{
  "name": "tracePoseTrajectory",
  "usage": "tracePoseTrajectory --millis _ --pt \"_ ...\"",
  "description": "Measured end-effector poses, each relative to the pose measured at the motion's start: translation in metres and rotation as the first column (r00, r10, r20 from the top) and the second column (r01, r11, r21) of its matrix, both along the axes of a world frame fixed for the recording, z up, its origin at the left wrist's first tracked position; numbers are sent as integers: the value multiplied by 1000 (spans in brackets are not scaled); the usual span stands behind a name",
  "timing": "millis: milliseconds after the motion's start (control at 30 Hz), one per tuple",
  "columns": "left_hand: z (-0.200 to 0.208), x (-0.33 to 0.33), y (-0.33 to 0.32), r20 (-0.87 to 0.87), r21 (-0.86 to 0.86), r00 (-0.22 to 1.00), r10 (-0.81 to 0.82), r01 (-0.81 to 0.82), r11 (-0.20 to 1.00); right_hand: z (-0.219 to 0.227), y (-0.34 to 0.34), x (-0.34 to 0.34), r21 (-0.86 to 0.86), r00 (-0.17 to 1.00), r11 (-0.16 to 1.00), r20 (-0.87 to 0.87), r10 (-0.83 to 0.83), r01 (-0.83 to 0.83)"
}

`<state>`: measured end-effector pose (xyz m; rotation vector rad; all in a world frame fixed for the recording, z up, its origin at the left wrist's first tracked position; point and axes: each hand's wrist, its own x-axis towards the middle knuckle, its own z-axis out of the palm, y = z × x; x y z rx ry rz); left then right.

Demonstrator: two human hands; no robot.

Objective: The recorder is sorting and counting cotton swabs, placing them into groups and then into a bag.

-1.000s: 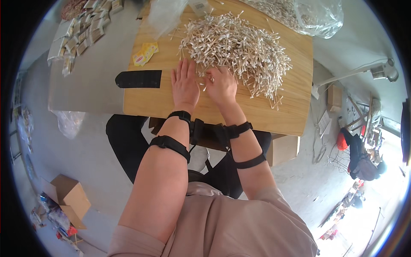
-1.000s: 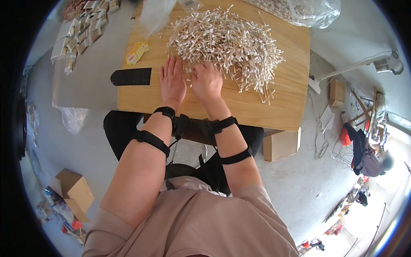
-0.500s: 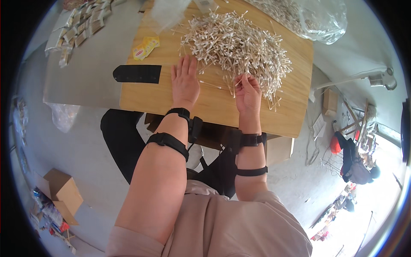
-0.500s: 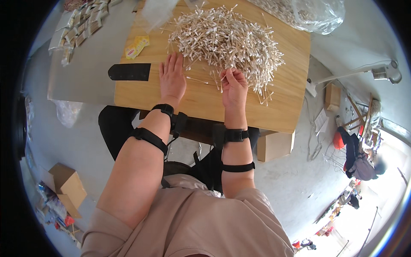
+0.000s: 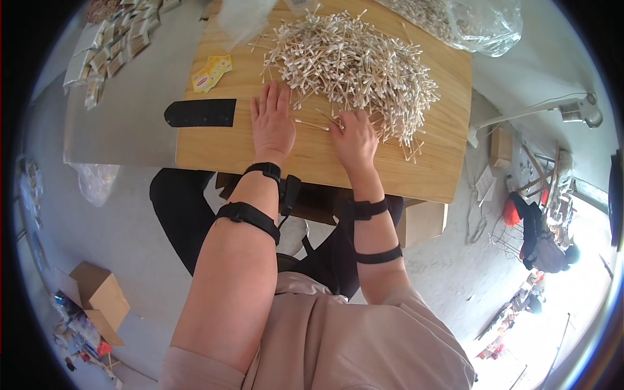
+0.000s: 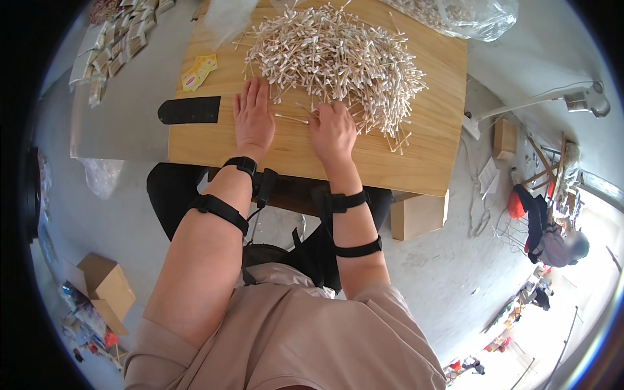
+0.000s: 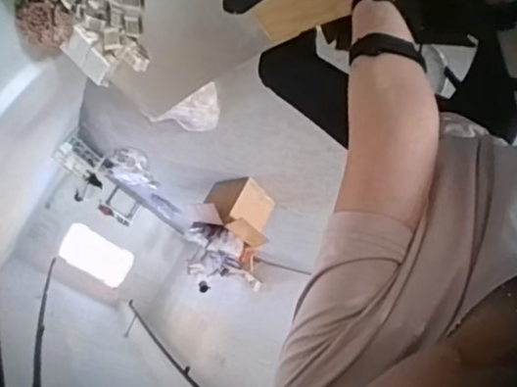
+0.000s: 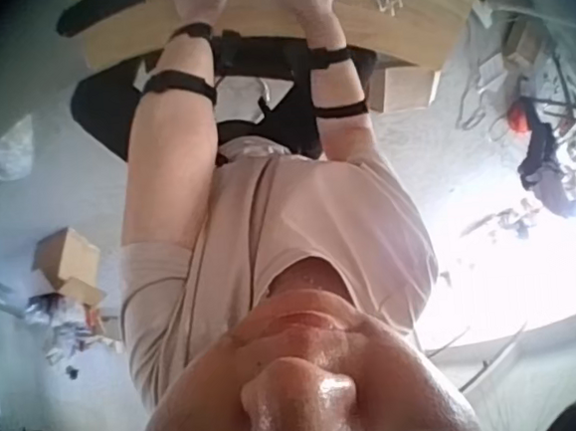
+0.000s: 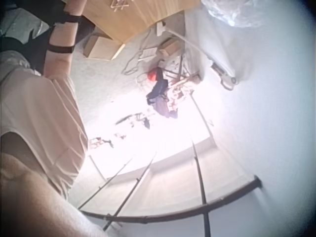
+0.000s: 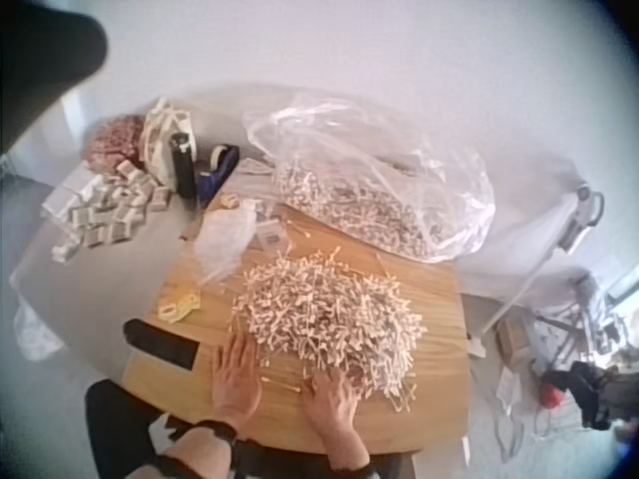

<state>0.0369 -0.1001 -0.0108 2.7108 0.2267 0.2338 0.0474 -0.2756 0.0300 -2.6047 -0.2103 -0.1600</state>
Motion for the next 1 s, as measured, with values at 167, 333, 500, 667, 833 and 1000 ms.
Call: tracePoseTrajectory --millis 167,333,500,667,833,1000 --pt "2 1 -2 -7 0 1000 -5 5 1000 3 2 1 83 1000 996 5 -27 27" --pt "1 1 -1 -6 7 1000 6 -6 1000 1 -10 -8 -76 998 997 -58 -37 32" --pt "-1 1 -1 13 15 1000 5 -5 1000 -2 -11 -12 -100 1000 995 -25 -4 1" --pt "0 1 0 -8 25 1000 -3 3 1000 2 -11 -20 -66 997 997 -64 -44 40" --pt "1 2 -1 -5 18 1000 -9 9 1000 -4 -11 -18 -127 1000 992 -8 -14 12" --pt "4 0 -1 -5 12 1000 -9 10 1000 6 -19 -36 -106 999 993 13 -51 52"
